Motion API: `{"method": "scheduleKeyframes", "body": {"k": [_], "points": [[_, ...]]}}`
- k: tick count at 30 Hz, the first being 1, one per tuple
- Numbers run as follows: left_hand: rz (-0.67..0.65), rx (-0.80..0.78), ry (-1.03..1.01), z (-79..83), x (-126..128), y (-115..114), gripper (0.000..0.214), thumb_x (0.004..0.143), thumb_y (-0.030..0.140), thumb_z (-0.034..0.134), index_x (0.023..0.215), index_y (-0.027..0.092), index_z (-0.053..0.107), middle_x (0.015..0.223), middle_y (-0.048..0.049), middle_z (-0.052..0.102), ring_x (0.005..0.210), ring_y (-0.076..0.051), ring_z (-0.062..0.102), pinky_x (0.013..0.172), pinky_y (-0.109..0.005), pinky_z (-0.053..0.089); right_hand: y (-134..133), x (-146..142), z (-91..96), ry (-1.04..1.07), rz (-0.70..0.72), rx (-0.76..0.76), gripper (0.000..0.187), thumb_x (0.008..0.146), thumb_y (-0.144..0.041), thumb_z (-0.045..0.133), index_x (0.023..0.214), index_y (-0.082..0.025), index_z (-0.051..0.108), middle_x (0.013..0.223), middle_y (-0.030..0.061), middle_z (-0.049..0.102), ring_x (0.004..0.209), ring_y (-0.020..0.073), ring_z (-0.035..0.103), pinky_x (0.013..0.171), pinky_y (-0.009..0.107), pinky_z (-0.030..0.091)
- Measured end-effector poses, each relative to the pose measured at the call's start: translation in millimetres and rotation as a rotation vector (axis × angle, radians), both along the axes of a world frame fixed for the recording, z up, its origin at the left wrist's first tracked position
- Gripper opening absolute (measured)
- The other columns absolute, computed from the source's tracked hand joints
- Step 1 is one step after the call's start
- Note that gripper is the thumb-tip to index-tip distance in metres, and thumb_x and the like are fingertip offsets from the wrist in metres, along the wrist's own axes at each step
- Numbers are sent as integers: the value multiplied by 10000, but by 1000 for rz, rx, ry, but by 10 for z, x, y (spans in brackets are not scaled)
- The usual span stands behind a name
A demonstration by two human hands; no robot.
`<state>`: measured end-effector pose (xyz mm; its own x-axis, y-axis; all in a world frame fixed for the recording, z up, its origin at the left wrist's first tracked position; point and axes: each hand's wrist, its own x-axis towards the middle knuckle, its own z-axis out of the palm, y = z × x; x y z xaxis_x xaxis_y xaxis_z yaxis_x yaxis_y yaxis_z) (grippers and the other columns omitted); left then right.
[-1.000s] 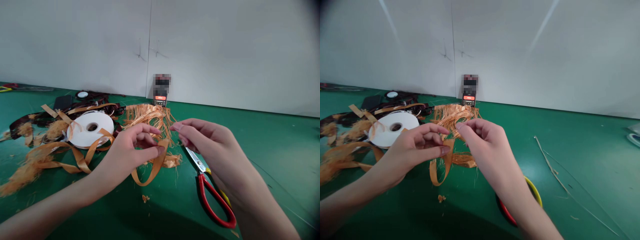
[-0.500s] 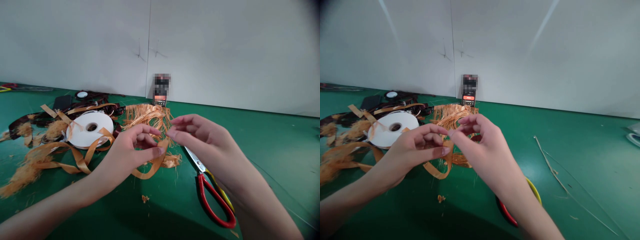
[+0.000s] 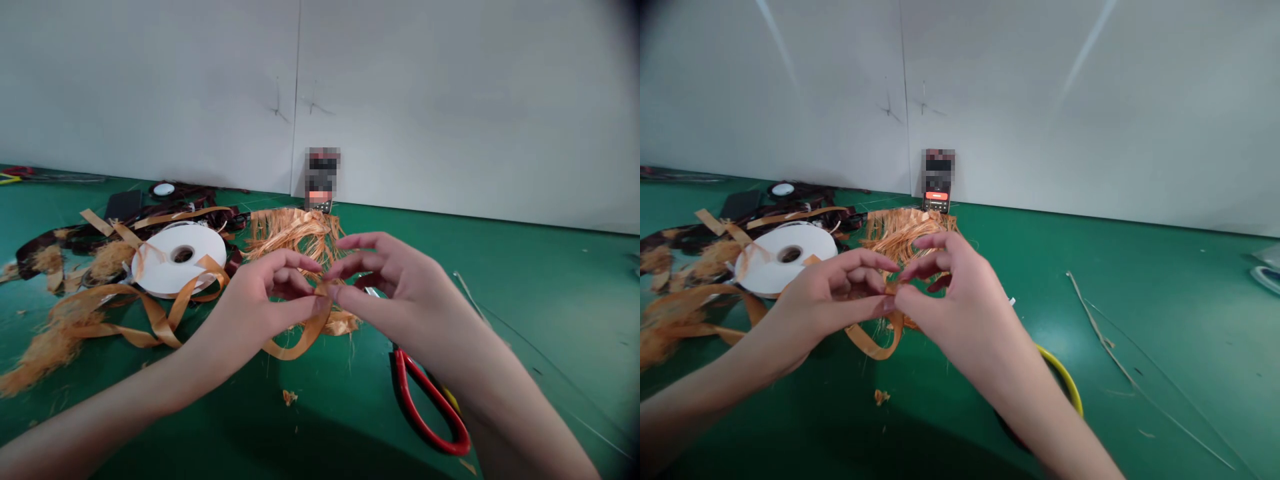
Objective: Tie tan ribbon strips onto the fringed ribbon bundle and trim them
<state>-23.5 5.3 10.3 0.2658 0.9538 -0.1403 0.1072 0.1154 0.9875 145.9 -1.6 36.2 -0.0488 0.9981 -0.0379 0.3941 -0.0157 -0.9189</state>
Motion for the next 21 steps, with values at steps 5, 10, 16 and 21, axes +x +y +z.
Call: {"method": "scheduleKeyframes", "body": {"k": [5,10,16,21], "points": [[-25,-8,8,7,-14,6,270,707,219,778,936,210,636,667,65,631,679,-106,604,652,-222,470,-9,-34,-11,7,-35,-1,288,630,-184,672,904,-206,586,704,-21,682,640,137,620,486,225,481],[-26,16,13,5,-8,15,266,710,201,775,937,219,639,671,71,642,694,-104,606,653,-217,462,1,-63,-43,82,-75,28,308,625,-171,676,898,-210,538,673,-31,662,618,122,597,501,222,480],[-8,62,31,11,-7,-15,203,739,222,758,907,221,644,657,79,619,683,-96,609,684,-220,466,14,-27,-16,87,-220,188,237,676,-167,682,881,-199,567,723,-19,648,632,112,580,523,233,471],[2,56,37,5,-30,-17,203,743,241,759,915,222,653,699,64,634,712,-107,622,704,-228,477,40,5,-15,128,-226,182,226,706,-146,685,897,-191,572,729,-23,644,654,101,592,518,206,470]]}}
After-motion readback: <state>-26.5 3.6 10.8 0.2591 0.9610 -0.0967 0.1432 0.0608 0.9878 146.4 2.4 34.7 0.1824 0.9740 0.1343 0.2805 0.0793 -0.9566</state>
